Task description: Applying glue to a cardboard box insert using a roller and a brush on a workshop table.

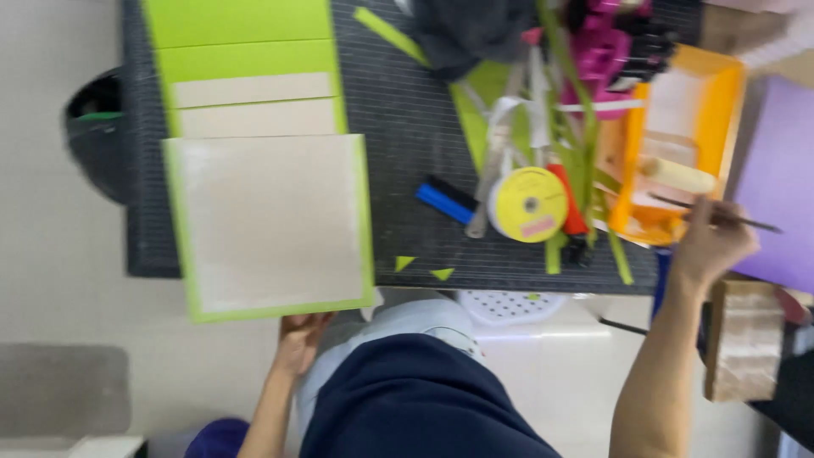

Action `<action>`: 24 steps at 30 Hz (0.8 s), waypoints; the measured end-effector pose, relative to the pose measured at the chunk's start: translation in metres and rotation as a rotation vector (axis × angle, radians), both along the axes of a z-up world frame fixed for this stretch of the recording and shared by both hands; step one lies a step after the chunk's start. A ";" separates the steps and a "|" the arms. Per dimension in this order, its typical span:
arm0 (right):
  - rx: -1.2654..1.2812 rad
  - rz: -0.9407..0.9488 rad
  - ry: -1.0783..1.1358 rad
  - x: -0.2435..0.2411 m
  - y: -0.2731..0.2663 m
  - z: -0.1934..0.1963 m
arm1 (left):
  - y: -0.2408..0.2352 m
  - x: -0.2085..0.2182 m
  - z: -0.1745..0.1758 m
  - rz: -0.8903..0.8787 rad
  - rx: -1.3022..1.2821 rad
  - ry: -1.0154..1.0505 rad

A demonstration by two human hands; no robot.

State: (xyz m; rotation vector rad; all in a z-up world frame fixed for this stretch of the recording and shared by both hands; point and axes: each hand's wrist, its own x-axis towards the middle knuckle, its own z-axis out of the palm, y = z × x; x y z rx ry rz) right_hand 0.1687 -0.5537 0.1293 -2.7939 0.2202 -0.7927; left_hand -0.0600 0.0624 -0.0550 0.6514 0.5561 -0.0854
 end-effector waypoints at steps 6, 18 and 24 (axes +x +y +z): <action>1.036 -0.080 -0.099 0.014 0.243 0.089 | 0.054 0.022 0.079 0.048 -0.121 0.160; 0.472 0.328 0.001 0.028 0.485 0.014 | 0.150 0.043 0.016 -0.347 -0.219 0.239; 0.359 0.263 0.015 0.017 0.529 -0.001 | 0.153 0.055 0.020 -0.552 -0.331 0.345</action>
